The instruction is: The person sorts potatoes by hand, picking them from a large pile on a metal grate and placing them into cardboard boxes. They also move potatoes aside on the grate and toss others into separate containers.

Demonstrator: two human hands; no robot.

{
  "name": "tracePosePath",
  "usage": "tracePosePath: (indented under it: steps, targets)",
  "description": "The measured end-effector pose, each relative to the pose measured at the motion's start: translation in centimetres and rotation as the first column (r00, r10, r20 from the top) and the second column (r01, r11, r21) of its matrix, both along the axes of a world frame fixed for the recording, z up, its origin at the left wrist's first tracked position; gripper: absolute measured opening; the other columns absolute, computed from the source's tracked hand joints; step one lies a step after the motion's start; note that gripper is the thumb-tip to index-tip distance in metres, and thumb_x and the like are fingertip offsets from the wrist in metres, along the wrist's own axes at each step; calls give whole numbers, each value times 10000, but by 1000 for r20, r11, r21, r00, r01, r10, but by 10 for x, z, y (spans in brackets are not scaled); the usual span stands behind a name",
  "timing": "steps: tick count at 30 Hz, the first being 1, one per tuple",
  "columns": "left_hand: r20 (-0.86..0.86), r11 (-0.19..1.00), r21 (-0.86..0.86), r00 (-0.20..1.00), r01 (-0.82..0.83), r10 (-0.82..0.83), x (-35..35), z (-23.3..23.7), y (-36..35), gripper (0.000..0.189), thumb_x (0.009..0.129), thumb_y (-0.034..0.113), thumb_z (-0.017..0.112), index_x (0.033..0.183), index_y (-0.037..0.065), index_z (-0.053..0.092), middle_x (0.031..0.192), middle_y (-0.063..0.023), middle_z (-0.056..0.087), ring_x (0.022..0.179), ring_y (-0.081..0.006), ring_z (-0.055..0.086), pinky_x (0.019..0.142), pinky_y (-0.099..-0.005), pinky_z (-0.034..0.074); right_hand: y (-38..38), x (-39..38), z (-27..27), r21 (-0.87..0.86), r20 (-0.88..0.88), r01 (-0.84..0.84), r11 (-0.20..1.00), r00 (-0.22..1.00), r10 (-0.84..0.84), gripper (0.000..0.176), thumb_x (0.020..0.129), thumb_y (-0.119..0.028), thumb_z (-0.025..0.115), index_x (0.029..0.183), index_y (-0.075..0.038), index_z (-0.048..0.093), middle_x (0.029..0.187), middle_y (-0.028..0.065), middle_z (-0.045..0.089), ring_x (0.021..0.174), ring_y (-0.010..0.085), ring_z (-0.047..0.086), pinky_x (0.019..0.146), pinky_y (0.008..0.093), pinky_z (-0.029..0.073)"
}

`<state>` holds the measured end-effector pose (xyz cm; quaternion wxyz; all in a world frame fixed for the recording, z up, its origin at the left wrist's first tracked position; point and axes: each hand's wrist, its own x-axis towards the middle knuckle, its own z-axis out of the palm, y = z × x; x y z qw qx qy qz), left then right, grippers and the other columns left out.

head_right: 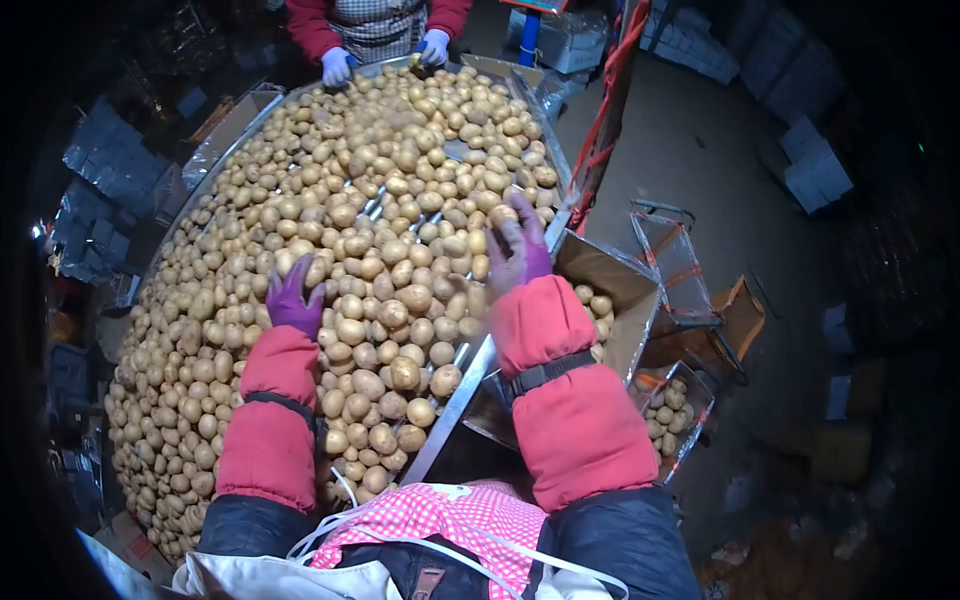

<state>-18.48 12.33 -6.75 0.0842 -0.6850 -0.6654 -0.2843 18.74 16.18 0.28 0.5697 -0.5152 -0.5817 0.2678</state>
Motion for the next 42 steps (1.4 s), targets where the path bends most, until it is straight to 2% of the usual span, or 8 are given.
tracePosePath:
  steps: [3,7,13,22,31,37,40,42]
  targets:
    - [23,999,-52,1000,-16,18,2,2,-6,641,794,266,756,1399,290,547,1405,-14,556,1369,-449,385,1101,-558,336,0,19,-29,163,-32,23,986,999,-18,531,942,-59,653,1427,-32,438,1281,116,580,1073,161,616,911,266,510]
    - [35,999,-52,999,8,-6,2,8,-4,671,793,281,759,1421,306,523,1407,-13,551,1373,-440,383,1111,-550,330,-72,51,-36,-4,-951,-463,886,275,139,532,940,-160,676,1408,-52,447,1271,119,583,1098,216,601,933,325,507]
    - [-25,996,-77,999,-45,44,2,3,-1,672,810,311,744,1437,329,503,1416,-22,555,1368,-457,391,1125,-554,318,-189,143,-51,-225,-957,-441,869,268,-111,379,1006,-443,504,1133,-93,571,868,77,583,597,114,464,509,253,365]
    - [-33,997,-65,998,50,-52,-24,-28,18,630,850,310,718,1441,322,499,1413,-108,563,1332,-437,448,1117,-512,356,-475,277,-89,-897,-317,214,387,297,-901,511,1018,-564,352,980,-117,596,566,3,394,462,129,380,406,284,270]
    - [83,943,-113,949,312,-304,-1,-8,-6,598,811,166,711,1390,158,561,1246,-179,644,1162,-358,607,1017,-439,464,-586,328,-183,-942,157,333,-53,293,-943,342,1023,-359,483,1167,-71,599,804,21,557,645,151,504,581,300,439]
    - [416,838,-360,875,410,-249,21,28,-82,583,853,365,685,1403,221,551,1587,-203,306,1395,-422,393,1146,-475,338,-355,304,-165,-312,126,562,766,824,-553,316,1000,-194,544,1275,-40,569,1004,29,609,767,127,549,701,271,483]
    - [-52,917,-384,989,110,-140,-3,38,-119,601,858,435,666,1413,245,535,1566,-133,366,1420,-388,357,1173,-522,247,-209,220,-102,-325,13,127,937,991,-130,413,933,-88,597,1343,-52,577,1285,122,624,1191,225,581,1028,350,443]
    - [-169,952,-305,985,-9,-45,-22,29,-149,574,861,427,660,1401,269,546,1523,-99,429,1433,-372,338,1164,-576,224,-146,108,-32,-8,514,-128,992,850,115,435,829,-82,688,1261,-67,636,1252,209,636,1140,361,611,1020,415,457]
